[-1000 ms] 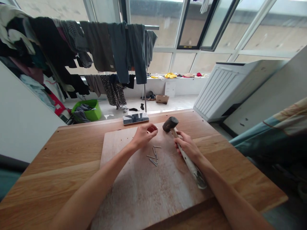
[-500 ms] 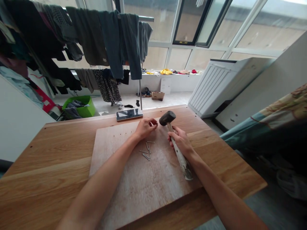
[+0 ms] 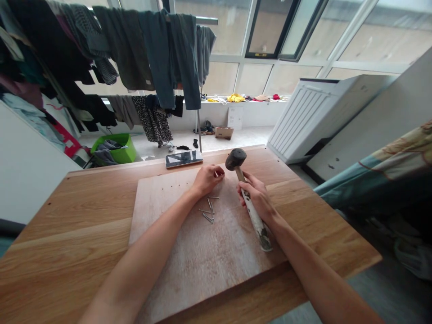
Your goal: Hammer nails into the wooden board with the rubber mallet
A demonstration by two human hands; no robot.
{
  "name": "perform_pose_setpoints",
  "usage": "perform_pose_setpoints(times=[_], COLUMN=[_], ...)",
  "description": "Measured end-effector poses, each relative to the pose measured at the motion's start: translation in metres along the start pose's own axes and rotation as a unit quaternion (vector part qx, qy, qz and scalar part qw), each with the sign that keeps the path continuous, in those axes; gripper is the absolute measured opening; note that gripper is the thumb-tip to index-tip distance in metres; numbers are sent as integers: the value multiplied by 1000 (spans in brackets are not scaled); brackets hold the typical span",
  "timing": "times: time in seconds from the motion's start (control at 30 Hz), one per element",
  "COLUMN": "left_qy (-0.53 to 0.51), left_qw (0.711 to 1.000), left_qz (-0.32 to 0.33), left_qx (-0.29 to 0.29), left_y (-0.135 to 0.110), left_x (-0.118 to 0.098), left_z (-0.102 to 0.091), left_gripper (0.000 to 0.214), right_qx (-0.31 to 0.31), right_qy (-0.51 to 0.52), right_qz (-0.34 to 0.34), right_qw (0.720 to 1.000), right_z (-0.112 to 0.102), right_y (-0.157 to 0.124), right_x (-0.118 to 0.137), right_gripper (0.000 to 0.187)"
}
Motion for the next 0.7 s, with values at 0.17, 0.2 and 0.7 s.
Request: perform_pose_setpoints(times=[0.17, 0.2, 0.7], left_qy=[5, 6, 4], left_qw=[1000, 1000, 1000], left_qz=[0, 0, -4], left_qx=[5, 5, 9], left_y=[0, 0, -1], left_x=[-2, -3, -2], left_z=[-1, -1, 1], left_gripper=[7, 8, 8], right_qx=[-4, -4, -12], right_qy=[16, 17, -46], right_qz=[-17, -20, -23], right_qw=[1000, 1000, 999], right_z=[1, 1, 2], right_y=[-1, -1, -8], right_x=[0, 1, 3], right_gripper=[56, 56, 63])
Point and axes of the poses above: each hand's wrist, its own y-axis towards the middle knuckle, its own z-axis out of the palm, x = y × z, the point moved 2 cm from there along y, towards the middle knuckle, and after that the axes turned 15 degrees about -x, right-handed, at the moved point
